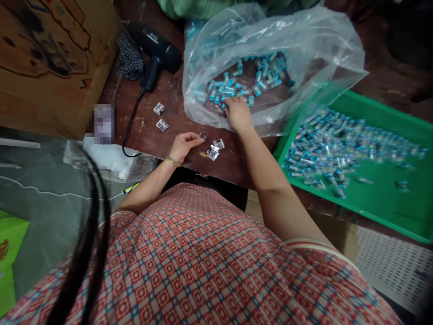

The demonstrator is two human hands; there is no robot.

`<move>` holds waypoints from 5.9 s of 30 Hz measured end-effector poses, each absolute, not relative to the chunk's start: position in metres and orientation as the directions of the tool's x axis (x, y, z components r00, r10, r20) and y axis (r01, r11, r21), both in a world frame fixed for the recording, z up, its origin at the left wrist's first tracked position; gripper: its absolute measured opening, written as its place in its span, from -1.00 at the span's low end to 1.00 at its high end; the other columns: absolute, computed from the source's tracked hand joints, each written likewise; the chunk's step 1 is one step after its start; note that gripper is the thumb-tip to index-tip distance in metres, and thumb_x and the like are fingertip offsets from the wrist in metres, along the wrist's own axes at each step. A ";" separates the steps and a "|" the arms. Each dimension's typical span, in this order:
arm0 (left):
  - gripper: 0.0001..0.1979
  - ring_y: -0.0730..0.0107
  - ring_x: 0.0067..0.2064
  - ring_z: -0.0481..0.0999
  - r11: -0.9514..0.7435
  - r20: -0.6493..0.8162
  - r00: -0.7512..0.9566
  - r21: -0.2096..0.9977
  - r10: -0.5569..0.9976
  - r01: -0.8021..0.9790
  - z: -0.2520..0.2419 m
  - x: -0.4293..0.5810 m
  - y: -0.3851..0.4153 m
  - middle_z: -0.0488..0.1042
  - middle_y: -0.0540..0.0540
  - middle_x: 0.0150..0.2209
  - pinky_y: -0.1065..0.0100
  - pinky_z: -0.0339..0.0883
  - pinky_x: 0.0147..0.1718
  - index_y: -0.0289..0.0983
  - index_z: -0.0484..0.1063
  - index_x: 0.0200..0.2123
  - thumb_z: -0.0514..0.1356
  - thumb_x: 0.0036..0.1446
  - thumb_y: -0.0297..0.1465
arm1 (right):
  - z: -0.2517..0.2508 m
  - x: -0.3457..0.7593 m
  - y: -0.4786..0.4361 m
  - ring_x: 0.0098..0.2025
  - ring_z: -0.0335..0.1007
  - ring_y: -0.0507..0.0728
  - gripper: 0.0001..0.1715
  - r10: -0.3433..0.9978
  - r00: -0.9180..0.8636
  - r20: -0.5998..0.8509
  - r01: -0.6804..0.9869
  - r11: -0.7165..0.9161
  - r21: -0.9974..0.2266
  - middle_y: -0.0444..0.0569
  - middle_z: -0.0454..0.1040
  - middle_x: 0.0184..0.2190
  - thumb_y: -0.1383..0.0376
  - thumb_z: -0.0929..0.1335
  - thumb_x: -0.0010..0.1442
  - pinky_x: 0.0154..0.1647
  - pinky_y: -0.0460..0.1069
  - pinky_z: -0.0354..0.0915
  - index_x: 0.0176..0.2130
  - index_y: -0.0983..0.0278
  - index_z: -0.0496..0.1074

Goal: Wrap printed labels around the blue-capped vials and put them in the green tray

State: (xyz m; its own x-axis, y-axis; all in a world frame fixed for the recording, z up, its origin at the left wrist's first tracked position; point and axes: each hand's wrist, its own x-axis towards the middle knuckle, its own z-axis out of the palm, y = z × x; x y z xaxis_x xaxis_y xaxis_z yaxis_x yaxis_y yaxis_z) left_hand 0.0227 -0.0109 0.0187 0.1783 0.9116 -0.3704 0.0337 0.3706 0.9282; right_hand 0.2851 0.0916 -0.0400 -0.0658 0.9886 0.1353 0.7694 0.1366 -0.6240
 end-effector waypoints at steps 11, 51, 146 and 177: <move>-0.62 0.47 -0.40 0.44 0.373 -0.368 0.241 0.927 0.898 0.023 0.022 0.015 -0.011 0.56 0.00 -0.43 0.38 0.30 -0.35 -0.29 0.57 -0.42 0.57 -0.22 -0.19 | 0.049 0.228 -0.003 -0.08 0.49 0.12 -0.63 0.985 -0.144 0.098 0.230 0.129 -0.965 -0.08 0.50 -0.13 0.02 0.47 0.30 -0.03 0.08 0.52 0.03 0.05 0.44; -0.48 0.48 -0.34 0.59 0.661 -0.447 0.612 0.731 0.652 -0.171 0.036 0.027 -0.038 0.62 -0.07 -0.34 0.45 0.42 -0.33 -0.32 0.60 -0.27 0.53 -0.05 0.02 | 0.050 0.217 -0.065 0.14 0.60 0.28 -0.89 0.974 -0.133 0.182 0.392 0.220 -0.893 -0.14 0.71 -0.13 0.21 0.56 0.18 0.48 0.42 0.09 -0.27 0.11 0.60; -0.52 0.47 -0.35 0.55 0.648 -0.451 0.617 0.751 0.645 -0.128 0.056 0.030 -0.039 0.61 -0.07 -0.34 0.43 0.38 -0.35 -0.30 0.59 -0.24 0.48 0.05 0.00 | 0.058 0.218 -0.085 0.09 0.57 0.31 -0.73 0.968 0.032 0.251 0.463 0.208 -0.861 -0.08 0.67 -0.06 0.05 0.53 0.22 0.47 0.41 0.11 -0.13 0.06 0.53; -0.50 0.53 -0.35 0.54 0.718 -0.424 0.707 0.674 0.566 -0.171 0.048 0.034 -0.040 0.60 -0.04 -0.34 0.48 0.38 -0.31 -0.29 0.65 -0.20 0.54 -0.03 -0.02 | 0.047 0.226 -0.096 0.19 0.52 0.27 -0.75 0.984 -0.040 0.174 0.288 0.178 -0.941 -0.08 0.66 0.03 0.08 0.51 0.26 0.42 0.34 0.17 -0.09 0.06 0.56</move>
State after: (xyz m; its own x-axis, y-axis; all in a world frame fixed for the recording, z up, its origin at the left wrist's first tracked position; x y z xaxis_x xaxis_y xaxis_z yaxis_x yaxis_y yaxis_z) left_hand 0.0342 -0.0403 0.0478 0.7067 0.5663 -0.4241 -0.1710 0.7184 0.6743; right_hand 0.2259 -0.0961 0.0470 -0.0397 0.9840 0.1739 0.2885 0.1779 -0.9408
